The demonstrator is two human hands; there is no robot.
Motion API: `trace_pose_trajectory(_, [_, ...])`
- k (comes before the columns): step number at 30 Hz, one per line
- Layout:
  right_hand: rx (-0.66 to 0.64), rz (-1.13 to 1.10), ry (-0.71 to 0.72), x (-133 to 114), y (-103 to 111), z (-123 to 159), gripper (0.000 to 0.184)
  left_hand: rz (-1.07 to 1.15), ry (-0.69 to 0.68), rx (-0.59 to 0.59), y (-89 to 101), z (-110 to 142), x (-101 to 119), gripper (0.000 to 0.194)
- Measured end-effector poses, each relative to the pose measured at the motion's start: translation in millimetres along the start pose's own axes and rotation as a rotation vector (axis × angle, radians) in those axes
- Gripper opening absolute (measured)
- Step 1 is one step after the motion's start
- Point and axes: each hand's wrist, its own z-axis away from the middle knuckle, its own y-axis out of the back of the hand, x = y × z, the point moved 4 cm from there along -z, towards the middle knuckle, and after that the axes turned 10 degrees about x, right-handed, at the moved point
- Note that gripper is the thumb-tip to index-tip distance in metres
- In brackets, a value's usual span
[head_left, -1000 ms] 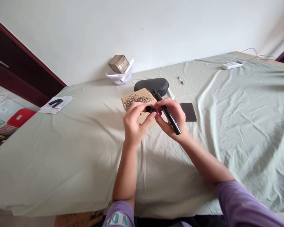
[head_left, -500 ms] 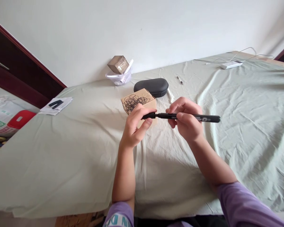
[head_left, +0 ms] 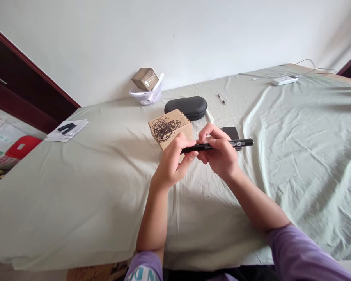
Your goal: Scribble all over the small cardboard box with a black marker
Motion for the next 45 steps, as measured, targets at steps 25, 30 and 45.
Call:
trace_pose_trajectory(25, [-0.127, 1.721, -0.033, 133, 179, -76, 0.076, 0.025, 0.75, 0.227, 55.0, 69, -171, 0.155])
trace_pose_trajectory(30, [0.273, 1.845, -0.285, 106, 207, -79, 0.089, -0.013, 0.741, 0.214, 56.1, 71, -174, 0.158])
trace_pose_trajectory(45, [0.474, 1.601, -0.327, 42, 168, -70, 0.117, -0.006, 0.702, 0.241, 50.5, 71, -175, 0.153])
